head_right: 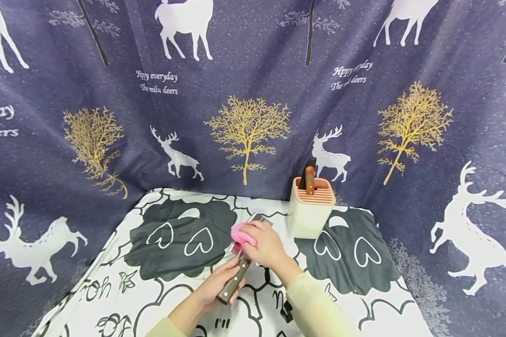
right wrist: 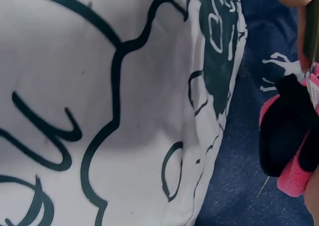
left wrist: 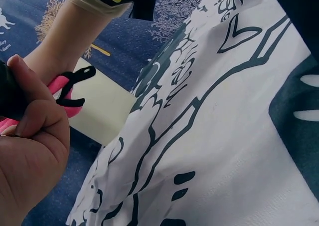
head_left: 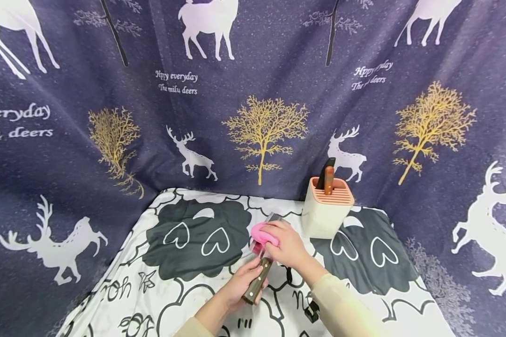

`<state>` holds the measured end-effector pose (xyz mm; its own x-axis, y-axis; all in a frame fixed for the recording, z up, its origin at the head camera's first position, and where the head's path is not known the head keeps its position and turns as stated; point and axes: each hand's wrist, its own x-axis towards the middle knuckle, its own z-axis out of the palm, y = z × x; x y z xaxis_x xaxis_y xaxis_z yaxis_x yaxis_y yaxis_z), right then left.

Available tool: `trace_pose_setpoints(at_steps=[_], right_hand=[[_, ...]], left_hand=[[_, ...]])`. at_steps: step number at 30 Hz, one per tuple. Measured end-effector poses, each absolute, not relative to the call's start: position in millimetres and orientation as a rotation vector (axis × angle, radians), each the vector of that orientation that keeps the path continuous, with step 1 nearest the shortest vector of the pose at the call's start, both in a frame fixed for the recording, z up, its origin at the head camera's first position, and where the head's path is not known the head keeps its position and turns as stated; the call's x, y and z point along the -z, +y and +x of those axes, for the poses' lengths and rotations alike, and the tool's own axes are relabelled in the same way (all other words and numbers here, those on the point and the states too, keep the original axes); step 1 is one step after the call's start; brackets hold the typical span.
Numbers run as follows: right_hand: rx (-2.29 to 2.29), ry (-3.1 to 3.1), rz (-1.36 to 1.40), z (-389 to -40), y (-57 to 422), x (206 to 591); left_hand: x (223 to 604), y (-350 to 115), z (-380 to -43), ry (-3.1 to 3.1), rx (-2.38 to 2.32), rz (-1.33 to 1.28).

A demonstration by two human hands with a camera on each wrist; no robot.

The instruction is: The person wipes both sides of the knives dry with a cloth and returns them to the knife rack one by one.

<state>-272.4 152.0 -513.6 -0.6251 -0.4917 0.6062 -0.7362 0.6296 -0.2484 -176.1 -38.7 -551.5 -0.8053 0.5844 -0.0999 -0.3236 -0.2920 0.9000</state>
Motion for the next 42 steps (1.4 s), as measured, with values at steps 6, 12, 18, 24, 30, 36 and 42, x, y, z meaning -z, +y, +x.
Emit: trace_pose_setpoints(at_steps=[6, 12, 18, 24, 30, 36, 42], right_hand=[[-0.618, -2.375, 0.902, -281.4, 160.5, 519.5], [-0.640, -2.438, 0.815, -291.5, 172.7, 519.9], [-0.606, -2.466, 0.785, -304.3, 187.4, 520.0], [-0.609, -2.554, 0.708, -316.9, 201.2, 521.2], [-0.835, -2.615, 0.569, -324.3, 214.5, 523.3], [-0.963, -2.649, 0.417, -323.4, 224.9, 523.0], [-1.025, -2.646, 0.344, -313.3, 229.3, 520.7]], left_hand=[[551.5, -38.4, -174.3, 1.407, -2.088, 0.292], [550.8, -35.5, -170.1, 1.412, -2.084, 0.268], [550.2, -34.5, -168.5, 1.394, -2.084, 0.301], [552.3, -36.9, -168.2, 1.390, -2.069, 0.352], [551.8, -39.3, -164.1, 1.395, -2.072, 0.370], [554.3, -46.6, -161.5, 1.438, -2.093, 0.339], [555.5, -53.2, -169.2, 1.470, -2.138, 0.337]])
